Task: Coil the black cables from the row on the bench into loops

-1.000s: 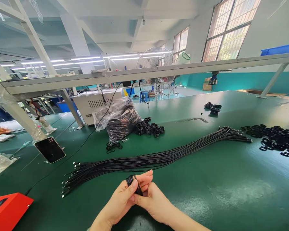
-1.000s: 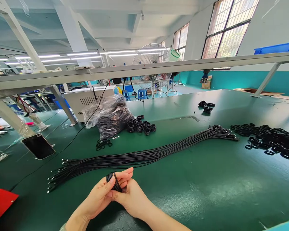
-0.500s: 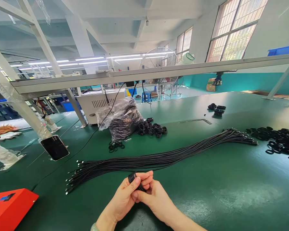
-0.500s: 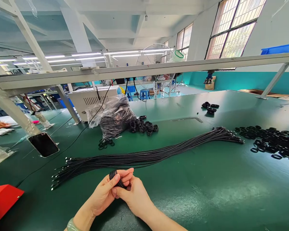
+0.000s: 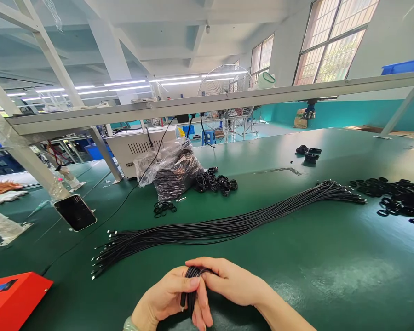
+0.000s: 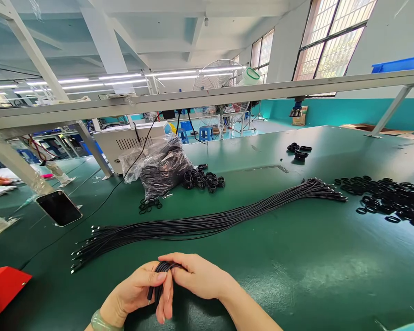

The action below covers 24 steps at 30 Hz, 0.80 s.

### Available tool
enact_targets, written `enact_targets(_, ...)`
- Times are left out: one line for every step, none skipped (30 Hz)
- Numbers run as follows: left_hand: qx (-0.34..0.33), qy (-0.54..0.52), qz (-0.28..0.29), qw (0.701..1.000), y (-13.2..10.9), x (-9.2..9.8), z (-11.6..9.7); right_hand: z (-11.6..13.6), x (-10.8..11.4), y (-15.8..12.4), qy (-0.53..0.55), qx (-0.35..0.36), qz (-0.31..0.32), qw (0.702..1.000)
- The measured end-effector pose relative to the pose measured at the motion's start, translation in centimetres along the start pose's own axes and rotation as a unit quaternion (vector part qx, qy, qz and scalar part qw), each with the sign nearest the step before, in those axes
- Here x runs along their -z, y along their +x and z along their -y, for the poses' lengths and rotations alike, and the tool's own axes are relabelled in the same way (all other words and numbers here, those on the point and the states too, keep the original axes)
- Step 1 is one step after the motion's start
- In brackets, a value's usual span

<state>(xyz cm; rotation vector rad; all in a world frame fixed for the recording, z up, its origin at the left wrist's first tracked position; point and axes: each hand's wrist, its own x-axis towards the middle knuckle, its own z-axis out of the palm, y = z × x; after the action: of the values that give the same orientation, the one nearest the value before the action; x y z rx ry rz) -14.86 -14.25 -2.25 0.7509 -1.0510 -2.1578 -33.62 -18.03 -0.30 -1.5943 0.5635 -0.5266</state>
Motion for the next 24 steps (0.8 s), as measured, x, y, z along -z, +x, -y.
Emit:
enact_targets(0.009,0.008,0.004,1.000,0.0,0.0,0.0,-0.2,0.0,0.0,-0.021,0.006,0.015,1.000)
enact_targets(0.018,0.016,0.008,1.000,0.0,0.0,-0.1,-0.4,0.0,0.1,-0.040,0.013,0.027,0.999)
enact_targets(0.026,0.024,0.010,0.999,0.0,-0.1,-0.2,-0.6,0.1,0.1,-0.054,0.019,0.036,0.998)
enact_targets(0.032,0.033,0.011,0.999,0.0,-0.1,-0.3,-0.7,0.2,0.2,-0.062,0.024,0.039,0.997)
enact_targets(0.037,0.041,0.011,0.998,-0.1,-0.2,-0.4,-0.7,0.4,0.2,-0.067,0.026,0.039,0.997)
enact_targets(0.040,0.047,0.008,0.998,-0.1,-0.2,-0.5,-0.7,0.5,0.2,-0.071,0.024,0.035,0.997)
enact_targets(0.040,0.053,0.004,0.998,-0.1,-0.3,-0.6,-0.7,0.5,0.2,-0.074,0.019,0.029,0.997)
enact_targets(0.039,0.058,-0.002,0.998,-0.1,-0.3,-0.7,-0.7,0.5,0.1,-0.078,0.013,0.020,0.997)
enact_targets(0.035,0.060,-0.011,0.997,-0.1,-0.3,-0.7,-0.6,0.5,0.1,-0.080,0.009,0.011,0.997)
enact_targets(0.030,0.062,-0.022,0.997,0.0,-0.2,-0.7,-0.5,0.5,0.0,-0.077,0.006,0.003,0.997)
enact_targets(0.021,0.062,-0.034,0.997,0.0,-0.1,-0.7,-0.4,0.4,0.0,-0.067,0.007,0.000,0.998)
enact_targets(0.010,0.062,-0.048,0.997,0.1,0.0,-0.7,-0.3,0.4,0.0,-0.051,0.011,0.001,0.999)
enact_targets(-0.002,0.062,-0.062,0.996,0.2,0.1,-0.7,-0.3,0.3,0.0,-0.033,0.017,0.004,0.999)
enact_targets(-0.014,0.063,-0.075,0.995,0.3,0.2,-0.7,-0.2,0.2,0.0,-0.016,0.024,0.007,1.000)
enact_targets(-0.024,0.066,-0.087,0.994,0.4,0.2,-0.7,-0.2,0.2,0.0,-0.002,0.033,0.012,0.999)
enact_targets(-0.033,0.071,-0.097,0.992,0.4,0.1,-0.7,-0.2,0.2,0.0,0.008,0.040,0.016,0.999)
enact_targets(-0.039,0.078,-0.106,0.991,0.5,-0.1,-0.7,-0.2,0.1,0.1,0.013,0.046,0.021,0.999)
enact_targets(-0.043,0.088,-0.113,0.989,0.5,-0.3,-0.8,-0.3,0.2,0.1,0.015,0.050,0.025,0.998)
enact_targets(-0.045,0.099,-0.119,0.987,0.5,-0.5,-0.9,-0.3,0.2,0.2,0.014,0.053,0.027,0.998)
enact_targets(-0.048,0.114,-0.125,0.984,0.6,-0.7,-1.0,-0.5,0.2,0.2,0.008,0.054,0.025,0.998)
enact_targets(-0.049,0.131,-0.132,0.981,0.6,-0.8,-1.1,-0.6,0.3,0.3,-0.006,0.054,0.017,0.998)
enact_targets(-0.051,0.151,-0.140,0.977,0.6,-0.9,-1.2,-0.7,0.4,0.3,-0.025,0.054,0.002,0.998)
enact_targets(-0.054,0.173,-0.152,0.972,0.7,-1.0,-1.4,-0.8,0.4,0.3,-0.046,0.053,-0.018,0.997)
enact_targets(-0.056,0.196,-0.165,0.965,0.7,-0.9,-1.5,-0.9,0.5,0.4,-0.067,0.052,-0.039,0.996)
